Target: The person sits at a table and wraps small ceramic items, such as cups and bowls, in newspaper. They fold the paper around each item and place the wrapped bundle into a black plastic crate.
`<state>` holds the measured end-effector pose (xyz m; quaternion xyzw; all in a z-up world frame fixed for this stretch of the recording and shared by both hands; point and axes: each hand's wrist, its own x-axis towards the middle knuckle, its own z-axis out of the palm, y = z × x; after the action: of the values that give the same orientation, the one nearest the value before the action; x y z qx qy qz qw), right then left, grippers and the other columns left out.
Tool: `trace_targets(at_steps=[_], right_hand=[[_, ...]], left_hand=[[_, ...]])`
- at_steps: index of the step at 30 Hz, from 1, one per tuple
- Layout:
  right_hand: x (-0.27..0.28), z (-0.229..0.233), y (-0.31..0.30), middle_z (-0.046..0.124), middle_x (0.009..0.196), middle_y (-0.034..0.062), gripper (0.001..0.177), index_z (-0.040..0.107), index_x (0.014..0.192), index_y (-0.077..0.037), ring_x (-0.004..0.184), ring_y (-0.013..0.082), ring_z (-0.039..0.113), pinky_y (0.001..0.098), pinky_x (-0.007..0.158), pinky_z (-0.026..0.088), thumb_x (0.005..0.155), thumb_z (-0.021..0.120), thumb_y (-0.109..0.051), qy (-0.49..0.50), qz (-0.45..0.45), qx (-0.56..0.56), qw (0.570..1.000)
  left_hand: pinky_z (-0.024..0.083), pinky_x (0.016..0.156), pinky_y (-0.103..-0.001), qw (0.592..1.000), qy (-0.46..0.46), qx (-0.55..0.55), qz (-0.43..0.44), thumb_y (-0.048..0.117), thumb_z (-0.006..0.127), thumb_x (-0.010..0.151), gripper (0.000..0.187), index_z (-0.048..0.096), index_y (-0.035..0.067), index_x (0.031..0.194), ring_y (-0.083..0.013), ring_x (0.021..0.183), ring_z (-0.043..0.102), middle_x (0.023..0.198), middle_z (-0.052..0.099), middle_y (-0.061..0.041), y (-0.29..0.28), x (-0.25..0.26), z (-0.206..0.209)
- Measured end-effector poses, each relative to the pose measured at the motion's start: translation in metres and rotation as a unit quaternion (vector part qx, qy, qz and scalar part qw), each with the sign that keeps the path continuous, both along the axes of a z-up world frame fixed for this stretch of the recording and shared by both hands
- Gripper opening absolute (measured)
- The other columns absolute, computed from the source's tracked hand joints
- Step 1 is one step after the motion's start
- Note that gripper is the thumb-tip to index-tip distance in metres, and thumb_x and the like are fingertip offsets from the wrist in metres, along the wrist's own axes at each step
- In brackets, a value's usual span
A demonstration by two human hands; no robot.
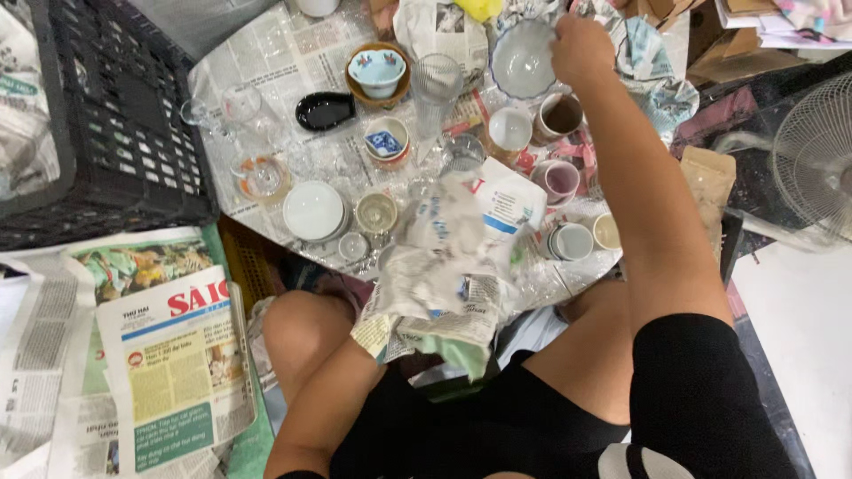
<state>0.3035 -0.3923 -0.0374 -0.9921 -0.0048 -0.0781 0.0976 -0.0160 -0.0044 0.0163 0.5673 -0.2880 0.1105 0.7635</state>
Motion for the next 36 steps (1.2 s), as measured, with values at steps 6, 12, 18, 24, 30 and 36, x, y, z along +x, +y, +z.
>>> trace_targets(at_steps=[6, 12, 18, 24, 30, 36], right_hand=[[0.024, -0.031, 0.016, 0.071, 0.116, 0.0194, 0.028, 0.074, 0.112, -0.010, 0.106, 0.0425, 0.066, 0.0531, 0.084, 0.054, 0.094, 0.071, -0.031, 0.102, -0.055, -0.054, 0.992], [0.035, -0.056, 0.022, 0.068, 0.123, 0.0154, 0.036, 0.074, 0.115, -0.010, 0.110, 0.0407, 0.065, 0.0526, 0.084, 0.054, 0.091, 0.075, -0.036, 0.131, -0.024, -0.097, 0.986], [0.025, -0.047, 0.037, 0.068, 0.126, 0.0151, 0.035, 0.075, 0.118, -0.011, 0.115, 0.0397, 0.064, 0.0513, 0.091, 0.053, 0.094, 0.073, -0.036, 0.173, -0.066, -0.058, 0.981], [-0.014, -0.006, 0.048, 0.067, 0.120, 0.0232, 0.042, 0.071, 0.117, -0.001, 0.107, 0.0435, 0.064, 0.0552, 0.085, 0.050, 0.108, 0.060, -0.042, -0.001, -0.010, 0.010, 1.000], [-0.135, 0.071, 0.103, 0.068, 0.123, 0.0113, 0.080, 0.067, 0.136, -0.013, 0.106, 0.0288, 0.063, 0.0466, 0.099, 0.050, 0.102, 0.021, -0.069, 0.259, 0.046, 0.607, 0.750], [-0.291, 0.054, 0.153, 0.055, 0.151, 0.0052, 0.080, 0.042, 0.155, -0.012, 0.135, 0.0225, 0.055, 0.0454, 0.107, 0.046, 0.095, 0.055, -0.064, 0.286, 0.160, 0.733, 0.597]], left_hand=[[0.047, 0.107, -0.042, 0.999, 0.021, 0.001, 0.029, 0.059, 0.040, 0.109, 0.065, 0.054, 0.001, 0.135, -0.0261, 0.118, 0.060, 0.128, 0.060, -0.019, 0.019, 0.007, -0.010], [0.046, 0.109, -0.043, 0.999, 0.029, -0.004, 0.022, 0.057, 0.040, 0.109, 0.064, 0.051, 0.001, 0.138, -0.0260, 0.121, 0.060, 0.131, 0.059, -0.019, 0.005, 0.015, -0.009], [0.046, 0.111, -0.043, 1.000, 0.017, 0.019, -0.011, 0.054, 0.041, 0.110, 0.062, 0.049, 0.001, 0.142, -0.0260, 0.123, 0.059, 0.134, 0.058, -0.019, -0.007, 0.014, -0.015], [0.046, 0.113, -0.043, 0.997, 0.081, 0.010, 0.007, 0.052, 0.041, 0.111, 0.061, 0.046, 0.001, 0.145, -0.0259, 0.126, 0.059, 0.138, 0.057, -0.019, 0.015, 0.010, -0.044], [0.045, 0.115, -0.043, 0.995, 0.091, 0.000, 0.035, 0.050, 0.042, 0.112, 0.060, 0.044, 0.001, 0.149, -0.0259, 0.129, 0.058, 0.141, 0.056, -0.019, 0.036, -0.005, -0.037], [0.045, 0.117, -0.043, 0.995, 0.096, 0.007, 0.022, 0.047, 0.042, 0.113, 0.060, 0.041, 0.002, 0.152, -0.0258, 0.131, 0.058, 0.144, 0.055, -0.019, 0.023, 0.004, -0.036]])
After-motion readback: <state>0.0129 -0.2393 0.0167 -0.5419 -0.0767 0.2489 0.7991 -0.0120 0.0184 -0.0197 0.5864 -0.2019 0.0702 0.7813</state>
